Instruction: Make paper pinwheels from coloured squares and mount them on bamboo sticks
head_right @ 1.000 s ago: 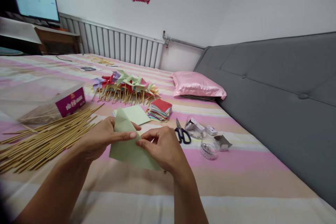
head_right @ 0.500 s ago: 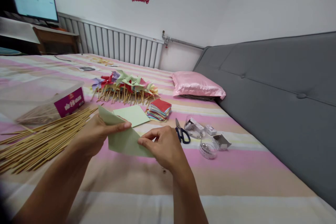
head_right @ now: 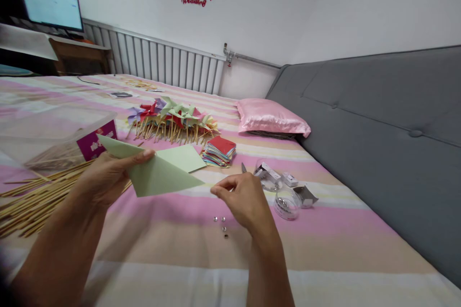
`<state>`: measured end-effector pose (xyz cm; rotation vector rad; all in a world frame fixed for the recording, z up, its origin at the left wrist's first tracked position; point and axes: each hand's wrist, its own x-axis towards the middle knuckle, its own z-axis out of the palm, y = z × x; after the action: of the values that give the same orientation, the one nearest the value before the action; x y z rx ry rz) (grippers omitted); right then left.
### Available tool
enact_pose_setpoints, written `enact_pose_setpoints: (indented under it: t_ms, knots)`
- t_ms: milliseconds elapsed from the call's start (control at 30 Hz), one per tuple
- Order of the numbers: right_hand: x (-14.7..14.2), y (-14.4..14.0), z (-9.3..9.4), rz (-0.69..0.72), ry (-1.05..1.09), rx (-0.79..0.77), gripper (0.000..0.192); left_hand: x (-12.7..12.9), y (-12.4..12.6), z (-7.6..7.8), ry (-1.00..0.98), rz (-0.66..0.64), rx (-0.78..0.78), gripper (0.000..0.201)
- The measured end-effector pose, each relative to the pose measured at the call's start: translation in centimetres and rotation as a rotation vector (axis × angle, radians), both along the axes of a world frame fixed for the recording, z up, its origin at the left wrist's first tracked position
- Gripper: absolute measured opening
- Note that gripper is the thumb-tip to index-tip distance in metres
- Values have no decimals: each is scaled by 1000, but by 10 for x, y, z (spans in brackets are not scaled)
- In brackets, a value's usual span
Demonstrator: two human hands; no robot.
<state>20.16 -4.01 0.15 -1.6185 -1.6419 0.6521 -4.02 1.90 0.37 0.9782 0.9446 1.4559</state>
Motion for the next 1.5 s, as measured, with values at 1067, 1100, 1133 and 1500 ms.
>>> enact_pose_setpoints:
  t_ms: [1067,1100,1133,1500]
  knots:
    - [-14,2,-5,95,278,-82,17,-3,2,-1,-19,117,85,7]
    - [-12,4,-6,82,349,-75,20,-6,4,-1,-40,151,99,6]
    - [-11,6,-7,79,429,-61,22,-7,4,-1,-24,157,101,8]
    - [-25,27,-22,97,895,-93,35,27,-14,-5,242,-729,225,41]
